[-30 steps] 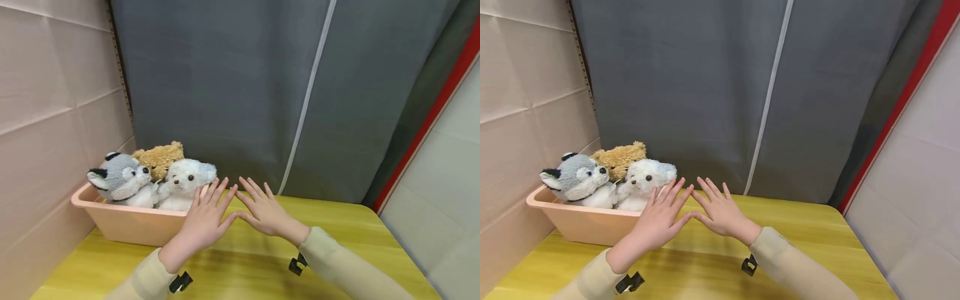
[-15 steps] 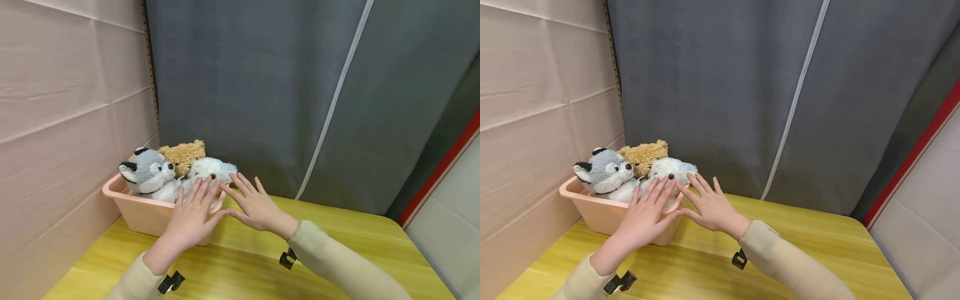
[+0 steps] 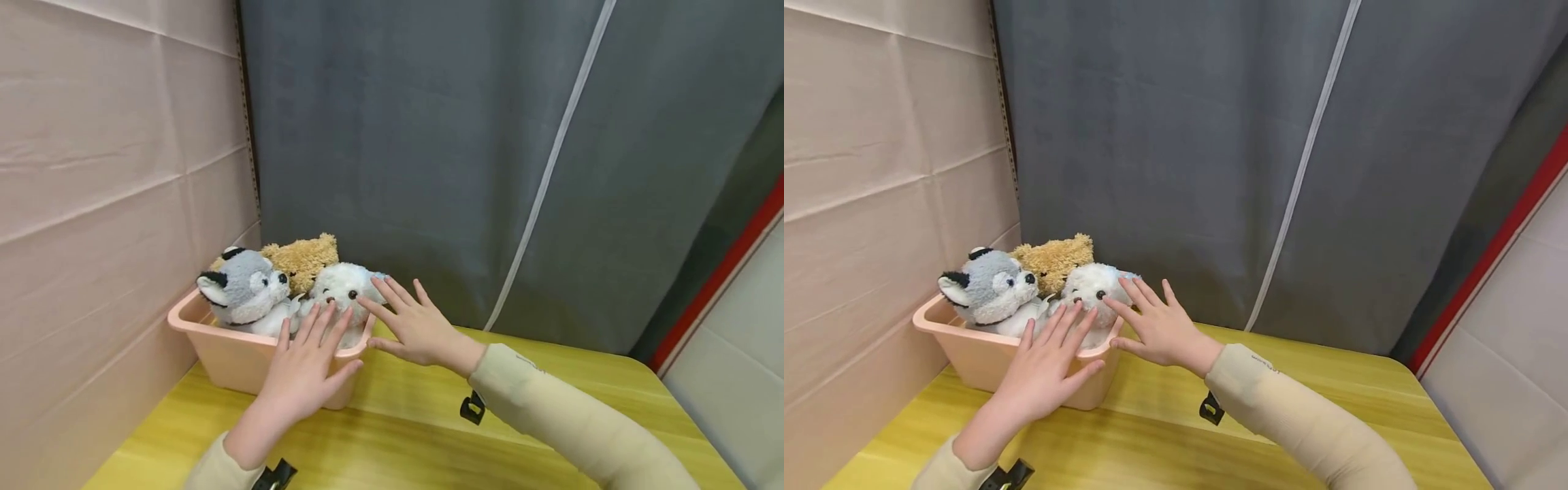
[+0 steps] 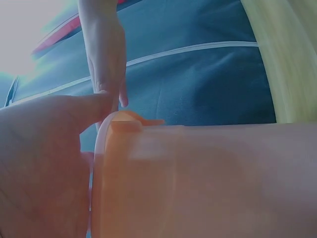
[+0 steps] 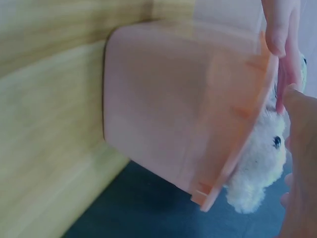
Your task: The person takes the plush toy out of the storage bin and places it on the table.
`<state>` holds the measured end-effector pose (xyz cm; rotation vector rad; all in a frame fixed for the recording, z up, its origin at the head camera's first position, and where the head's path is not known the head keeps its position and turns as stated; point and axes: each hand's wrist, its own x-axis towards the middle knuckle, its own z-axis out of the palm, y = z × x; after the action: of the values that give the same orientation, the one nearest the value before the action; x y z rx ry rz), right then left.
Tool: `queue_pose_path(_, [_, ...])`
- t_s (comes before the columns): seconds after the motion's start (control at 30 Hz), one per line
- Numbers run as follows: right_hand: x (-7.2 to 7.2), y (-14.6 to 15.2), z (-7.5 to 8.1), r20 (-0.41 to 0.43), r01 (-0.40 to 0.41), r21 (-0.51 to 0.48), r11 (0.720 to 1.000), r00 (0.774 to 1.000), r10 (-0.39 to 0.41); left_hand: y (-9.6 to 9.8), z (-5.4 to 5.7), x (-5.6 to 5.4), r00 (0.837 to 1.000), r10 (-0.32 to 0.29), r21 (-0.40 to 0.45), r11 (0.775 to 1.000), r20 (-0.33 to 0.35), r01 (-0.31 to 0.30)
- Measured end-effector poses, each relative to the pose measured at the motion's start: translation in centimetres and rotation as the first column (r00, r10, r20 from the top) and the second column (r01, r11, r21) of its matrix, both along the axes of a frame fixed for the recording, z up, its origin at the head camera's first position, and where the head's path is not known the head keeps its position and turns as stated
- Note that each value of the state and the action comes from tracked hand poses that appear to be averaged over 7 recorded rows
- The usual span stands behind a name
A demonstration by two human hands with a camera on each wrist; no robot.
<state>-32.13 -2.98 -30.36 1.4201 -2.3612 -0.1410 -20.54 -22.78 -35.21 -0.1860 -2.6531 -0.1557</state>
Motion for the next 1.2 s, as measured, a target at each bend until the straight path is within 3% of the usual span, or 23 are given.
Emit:
queue_pose_path(0.3, [-0.9,-1.3,1.7,0.003,0.006,-0.008,1.000,1.000,-0.006,-0.1,0.2,-0.3,0.998,-0.015,0.003,1.000,-0.068,0.015])
queue_pose_path(0.53, [-1.1,-3.4,2.7,0.017,0.029,-0.017,0.999,0.999,-0.029,-0.3,0.4,-1.0,0.979,-0.059,0.043,0.997,-0.193,0.069])
queue_pose_path(0.9, [-1.8,-6.5,3.3,0.109,0.007,0.008,1.000,0.994,-0.008,-0.5,-0.1,-1.5,0.991,-0.046,-0.028,0.999,-0.128,0.042])
queue_pose_path(1.2, [-3.0,-7.7,2.0,0.166,0.020,-0.081,0.996,0.986,-0.007,-0.7,-0.3,-1.5,0.988,-0.064,-0.062,0.997,-0.140,0.055])
